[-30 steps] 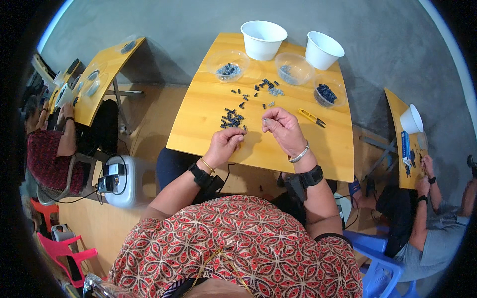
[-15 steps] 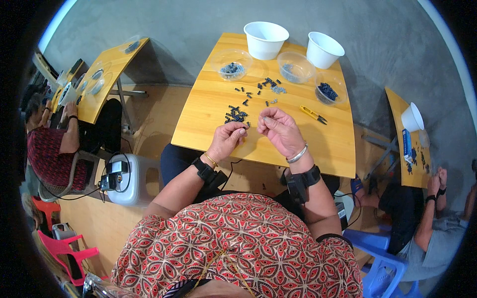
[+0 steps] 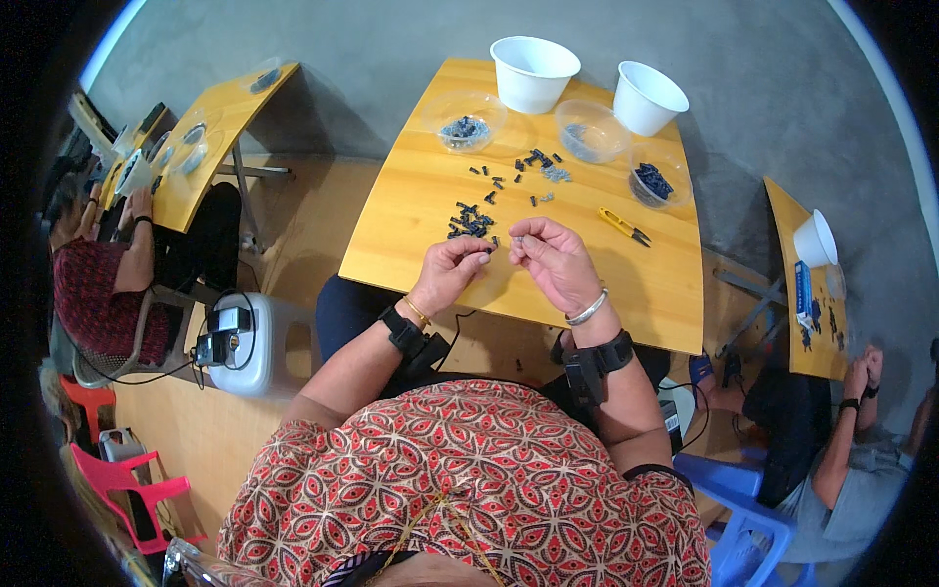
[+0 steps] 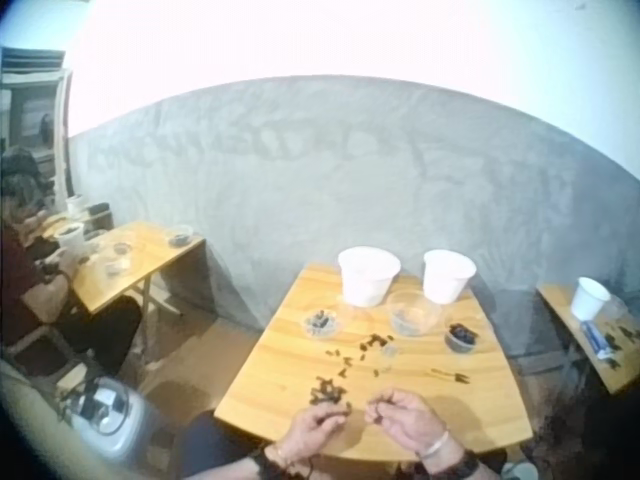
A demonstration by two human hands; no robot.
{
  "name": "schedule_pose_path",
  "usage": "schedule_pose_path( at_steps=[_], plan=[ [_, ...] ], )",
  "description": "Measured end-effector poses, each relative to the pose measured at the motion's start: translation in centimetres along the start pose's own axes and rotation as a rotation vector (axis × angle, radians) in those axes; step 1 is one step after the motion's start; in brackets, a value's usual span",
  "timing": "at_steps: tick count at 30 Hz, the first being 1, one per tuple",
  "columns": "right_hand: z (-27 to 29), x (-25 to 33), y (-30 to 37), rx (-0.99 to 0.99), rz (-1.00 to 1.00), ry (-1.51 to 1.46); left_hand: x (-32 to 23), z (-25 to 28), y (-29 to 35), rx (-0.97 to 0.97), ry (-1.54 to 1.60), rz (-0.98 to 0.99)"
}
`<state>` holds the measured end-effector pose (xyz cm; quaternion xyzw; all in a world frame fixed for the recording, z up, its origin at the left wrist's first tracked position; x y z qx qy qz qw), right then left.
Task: The recorder is assembling small black plastic components and using pliers to trim or adjust them on a table.
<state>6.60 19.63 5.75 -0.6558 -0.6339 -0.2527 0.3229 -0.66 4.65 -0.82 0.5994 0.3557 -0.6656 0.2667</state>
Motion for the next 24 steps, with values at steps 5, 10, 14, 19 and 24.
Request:
schedule_pose_path(
  at_steps=[5,10,14,19,24],
  plan=[
    [-0.2,-0.7,-0.3,-0.058,0.047,0.113,0.3,0.4,0.0,0.012,0.086,-0.028],
    [0.8,-1.3,-0.8,-0.135,0.163,0.537,0.1,0.4,-0.3,0.03,0.194,-0.038],
    [0.4,-1.7,-1.1,-0.144,0.186,0.701,0.4,0.6,-0.3,0.04,0.215,-0.041],
    [-0.9,-2.1,-1.2,-0.159,0.292,0.963,-0.1,0.7,-0.2,0.031,0.15,-0.02],
    [-0.3,-2.6,-1.4,-0.119,0.33,1.033,0.1,0.6,-0.2,0.026,0.19,-0.005]
  ],
)
Point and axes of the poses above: each hand's wrist, its own y-axis away from the middle knuckle, its own z-axis out of the back of the hand, x = y × z, the point moved 2 cm from there along -y, towards the middle knuckle, and after that the axes turned 10 degrees about -y, right-handed, at the moved point
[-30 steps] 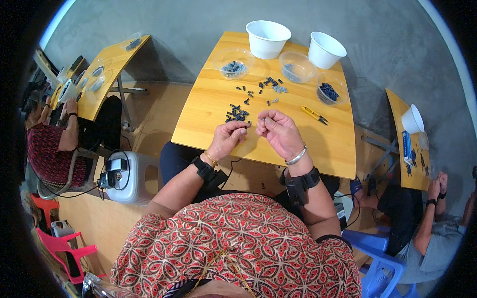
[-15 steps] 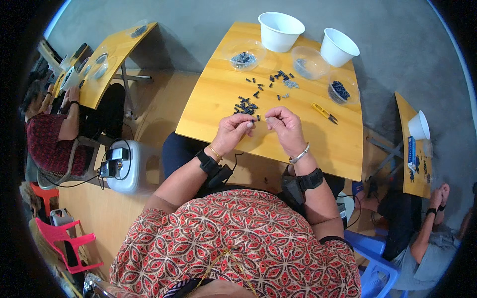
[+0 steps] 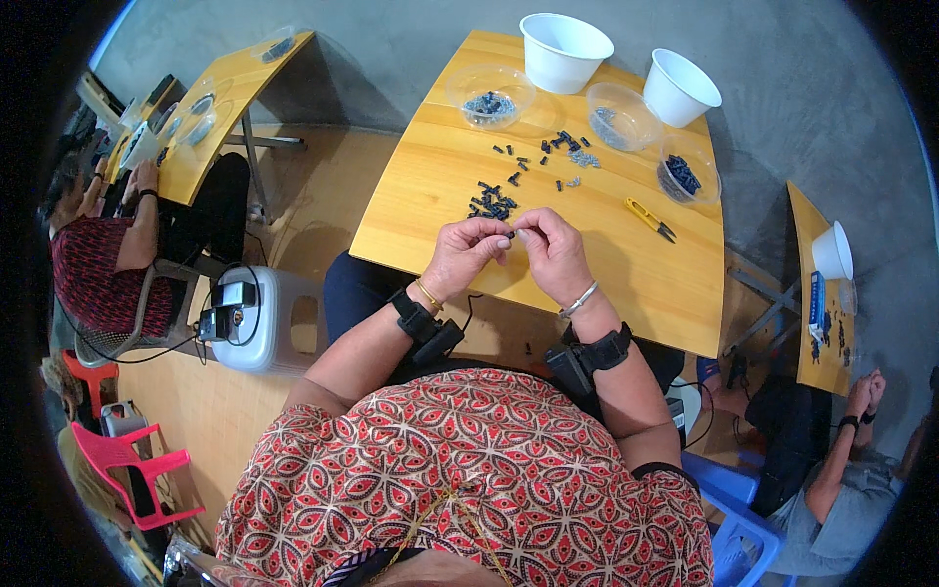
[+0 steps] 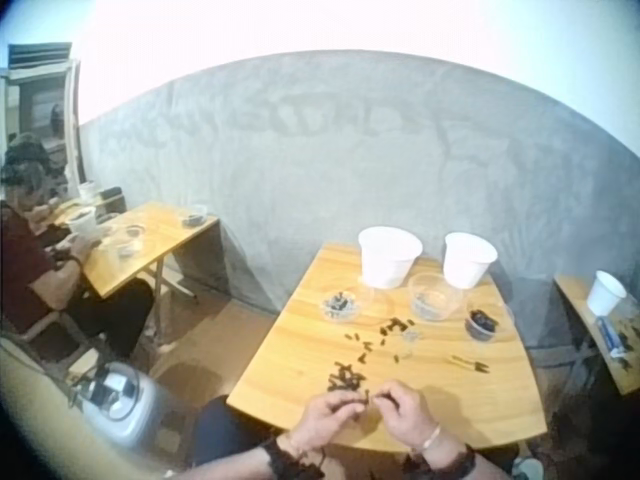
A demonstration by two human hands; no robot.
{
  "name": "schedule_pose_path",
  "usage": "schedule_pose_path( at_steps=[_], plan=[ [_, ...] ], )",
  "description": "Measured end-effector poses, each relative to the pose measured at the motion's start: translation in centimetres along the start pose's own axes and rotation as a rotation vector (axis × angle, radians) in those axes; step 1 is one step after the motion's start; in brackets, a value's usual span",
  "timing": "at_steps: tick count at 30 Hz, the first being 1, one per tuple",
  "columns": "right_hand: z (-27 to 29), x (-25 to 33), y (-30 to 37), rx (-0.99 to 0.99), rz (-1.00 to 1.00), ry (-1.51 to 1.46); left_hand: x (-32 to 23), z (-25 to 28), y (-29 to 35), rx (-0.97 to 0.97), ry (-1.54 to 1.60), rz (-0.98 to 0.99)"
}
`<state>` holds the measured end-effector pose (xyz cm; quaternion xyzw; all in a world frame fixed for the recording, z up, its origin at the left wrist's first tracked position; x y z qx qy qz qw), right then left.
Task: The recorder is assembling small black plastic components and using pliers to trim or adjust them on a table.
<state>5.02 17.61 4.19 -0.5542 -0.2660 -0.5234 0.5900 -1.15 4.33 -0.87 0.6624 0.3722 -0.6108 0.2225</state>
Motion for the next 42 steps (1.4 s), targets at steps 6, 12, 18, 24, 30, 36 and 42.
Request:
schedule_pose_path(
  at_steps=[6,12,18,24,30,36,42],
  plan=[
    [0.0,0.8,-0.1,0.035,0.077,0.129,-0.2,-0.1,0.1,-0.004,0.002,-0.005],
    [-0.5,1.7,-0.2,0.084,0.235,0.255,0.1,-0.1,0.0,-0.017,-0.037,-0.016],
    [-0.6,1.2,-0.2,0.08,0.217,0.211,0.2,-0.2,0.0,-0.025,-0.104,-0.037],
    [-0.5,-0.7,0.4,-0.003,0.03,-0.069,0.3,0.0,0.0,-0.044,-0.07,-0.044],
    [-0.2,0.7,1.0,0.078,0.096,0.165,0.4,0.0,0.0,-0.042,0.024,0.002],
    [-1.1,1.1,1.9,0.177,0.224,0.433,-0.5,-0.4,-0.3,-0.076,-0.095,-0.037],
    [-1.5,0.6,2.5,0.172,0.236,0.531,-0.1,-0.3,0.2,-0.052,-0.032,0.045]
  ],
)
Point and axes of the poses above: each hand's wrist, its own y-axis away from the middle knuckle, its own z-axis out of the back of the hand, x = y × z, the point moved 2 cm from there along -y, towards the middle knuckle, and after that the axes turned 10 degrees about -y, right-handed, at the moved point
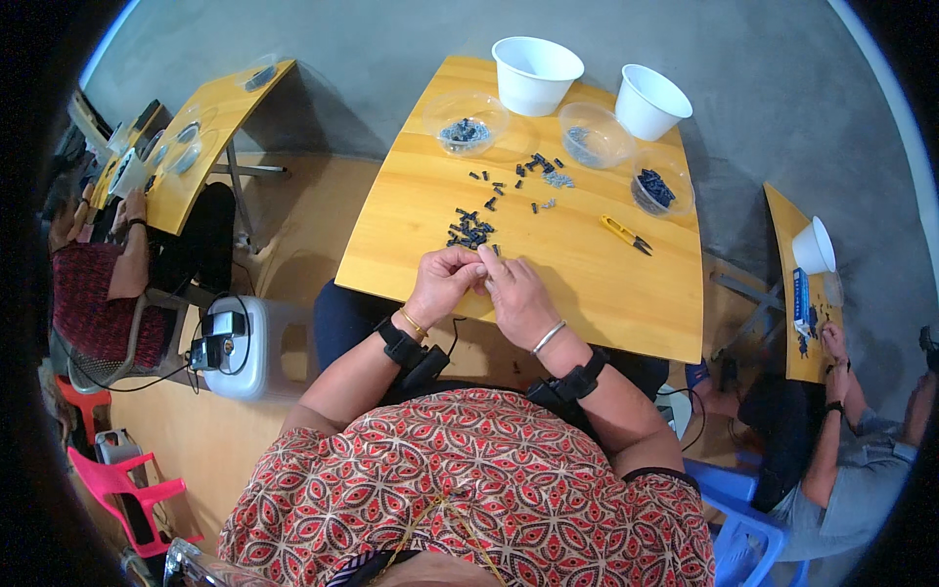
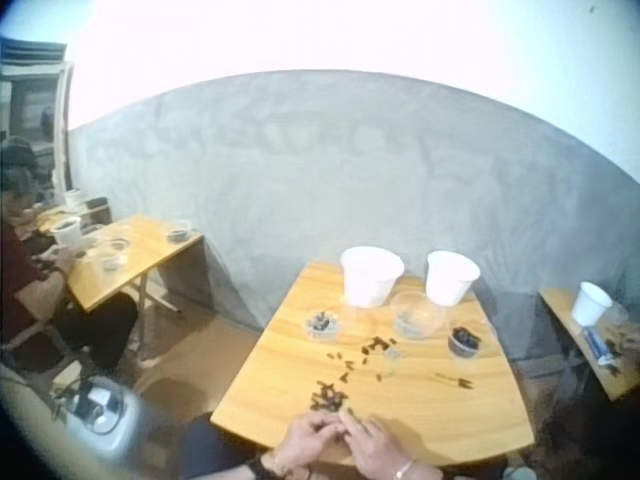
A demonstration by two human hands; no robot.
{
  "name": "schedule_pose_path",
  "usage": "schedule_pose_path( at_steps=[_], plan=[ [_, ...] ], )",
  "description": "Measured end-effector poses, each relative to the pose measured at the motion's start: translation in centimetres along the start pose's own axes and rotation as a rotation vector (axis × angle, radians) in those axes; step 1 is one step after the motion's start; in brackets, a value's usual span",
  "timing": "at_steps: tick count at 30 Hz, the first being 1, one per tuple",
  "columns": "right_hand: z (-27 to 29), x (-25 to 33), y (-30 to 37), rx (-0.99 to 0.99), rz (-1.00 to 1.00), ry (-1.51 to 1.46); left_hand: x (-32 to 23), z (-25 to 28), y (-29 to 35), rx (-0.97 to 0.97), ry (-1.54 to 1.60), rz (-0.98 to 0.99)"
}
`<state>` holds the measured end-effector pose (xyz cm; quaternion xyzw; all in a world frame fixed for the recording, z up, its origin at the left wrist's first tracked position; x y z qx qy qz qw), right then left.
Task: The recorder is assembling small black plastic components and using pliers to trim or adjust them on a table.
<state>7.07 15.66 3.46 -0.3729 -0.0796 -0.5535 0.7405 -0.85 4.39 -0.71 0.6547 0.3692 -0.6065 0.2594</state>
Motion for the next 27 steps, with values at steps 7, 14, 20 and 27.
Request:
schedule_pose_path(
  at_steps=[7,14,20,27],
  plan=[
    [3.4,-8.7,-3.7,-0.192,-0.226,0.005,0.2,0.0,-0.3,0.029,0.078,0.001],
    [3.2,-10.1,-7.4,-0.036,-0.421,0.28,0.2,0.0,-0.4,0.038,0.015,-0.026],
    [1.0,-10.4,-7.1,0.136,-0.462,0.414,0.3,0.1,-0.2,0.059,-0.002,-0.003],
    [2.1,-11.0,-5.3,0.009,-0.325,0.094,0.3,0.0,-0.5,0.055,-0.007,-0.035]
  ],
)
Point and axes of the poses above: each hand's wrist, its own y-axis away from the middle knuckle, its own z-axis out of the back of the hand, x = y × z, the point moved 2 cm from there along -y, towards the middle knuckle, and after that the axes turned 10 degrees about -y, right-handed, at the moved point
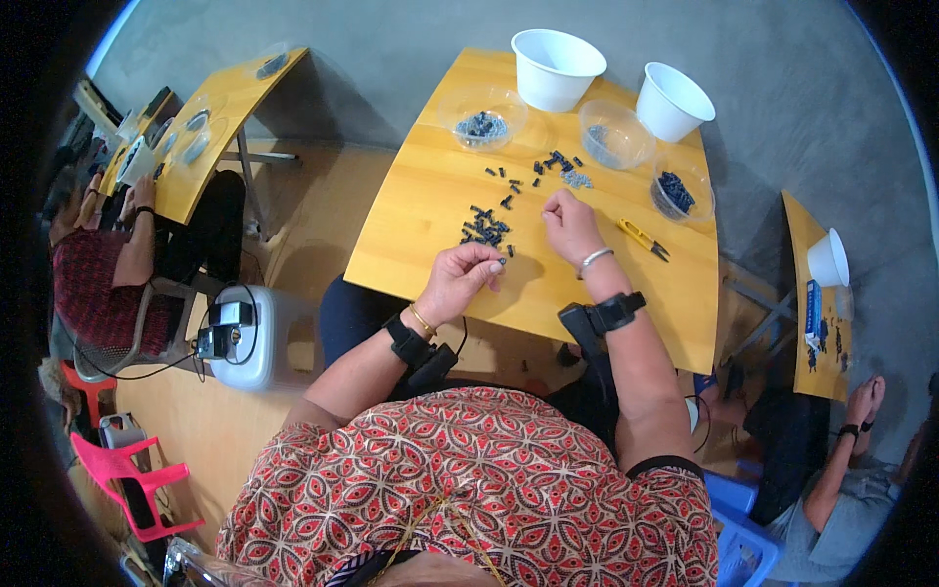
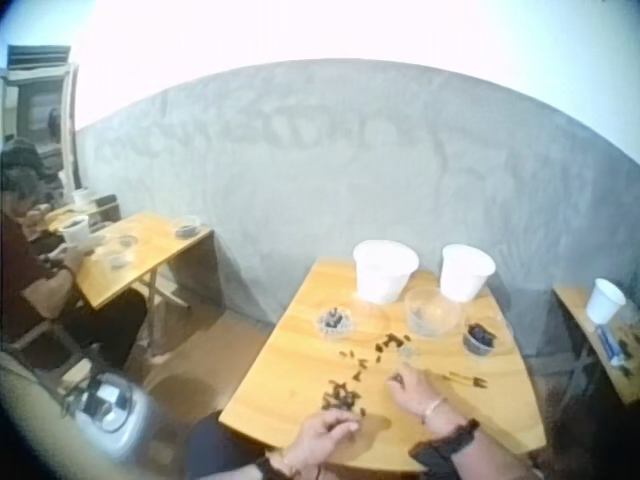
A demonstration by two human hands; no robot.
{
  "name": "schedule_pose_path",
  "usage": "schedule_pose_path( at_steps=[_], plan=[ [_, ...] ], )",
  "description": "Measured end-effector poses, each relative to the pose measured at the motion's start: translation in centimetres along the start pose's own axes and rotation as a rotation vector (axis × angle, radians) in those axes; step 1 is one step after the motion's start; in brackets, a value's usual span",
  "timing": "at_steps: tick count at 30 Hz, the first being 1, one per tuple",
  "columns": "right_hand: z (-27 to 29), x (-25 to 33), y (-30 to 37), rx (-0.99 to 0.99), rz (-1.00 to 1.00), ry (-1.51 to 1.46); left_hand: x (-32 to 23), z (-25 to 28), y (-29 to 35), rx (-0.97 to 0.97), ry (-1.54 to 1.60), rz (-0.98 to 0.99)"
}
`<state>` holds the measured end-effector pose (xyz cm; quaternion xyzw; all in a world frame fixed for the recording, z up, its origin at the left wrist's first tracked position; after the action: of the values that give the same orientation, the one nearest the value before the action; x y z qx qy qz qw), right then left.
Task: The recorder is assembling small black plastic components and using pliers to trim or adjust them on a table.
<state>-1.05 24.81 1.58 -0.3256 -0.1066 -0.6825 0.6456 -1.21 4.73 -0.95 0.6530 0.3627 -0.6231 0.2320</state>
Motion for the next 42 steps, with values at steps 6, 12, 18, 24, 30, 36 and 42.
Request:
schedule_pose_path(
  at_steps=[6,12,18,24,30,36,42],
  plan=[
    [0.4,3.7,4.5,0.165,-0.201,-1.136,0.2,0.4,-0.1,0.001,0.035,0.002],
    [0.1,5.7,5.8,0.184,-0.204,-1.333,0.1,0.3,0.0,0.0,-0.011,-0.027],
    [-0.5,5.5,6.0,0.203,-0.194,-1.239,0.1,0.3,0.1,-0.017,-0.003,-0.025],
    [-0.7,5.4,5.7,0.207,-0.17,-1.194,-0.3,0.3,0.0,-0.006,-0.041,-0.016],
    [-0.9,5.4,5.7,0.244,-0.191,-1.211,-0.1,0.3,0.0,-0.012,-0.019,-0.037],
    [-1.3,5.6,6.3,0.185,-0.335,-1.377,-0.1,0.1,0.3,-0.068,-0.126,-0.128],
    [-1.6,5.9,6.7,0.153,-0.431,-1.445,-0.4,-0.3,0.7,-0.139,-0.24,-0.244]
  ],
)
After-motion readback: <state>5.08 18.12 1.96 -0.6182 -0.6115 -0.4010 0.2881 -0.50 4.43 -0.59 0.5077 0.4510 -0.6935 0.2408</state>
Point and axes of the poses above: each hand's wrist, its own y-axis away from the middle knuckle, its own z-axis out of the back of the hand, x = y × z, the point moved 2 cm from there along -y, towards the middle knuckle, and after that the axes turned 10 degrees about -y, right-handed, at the moved point
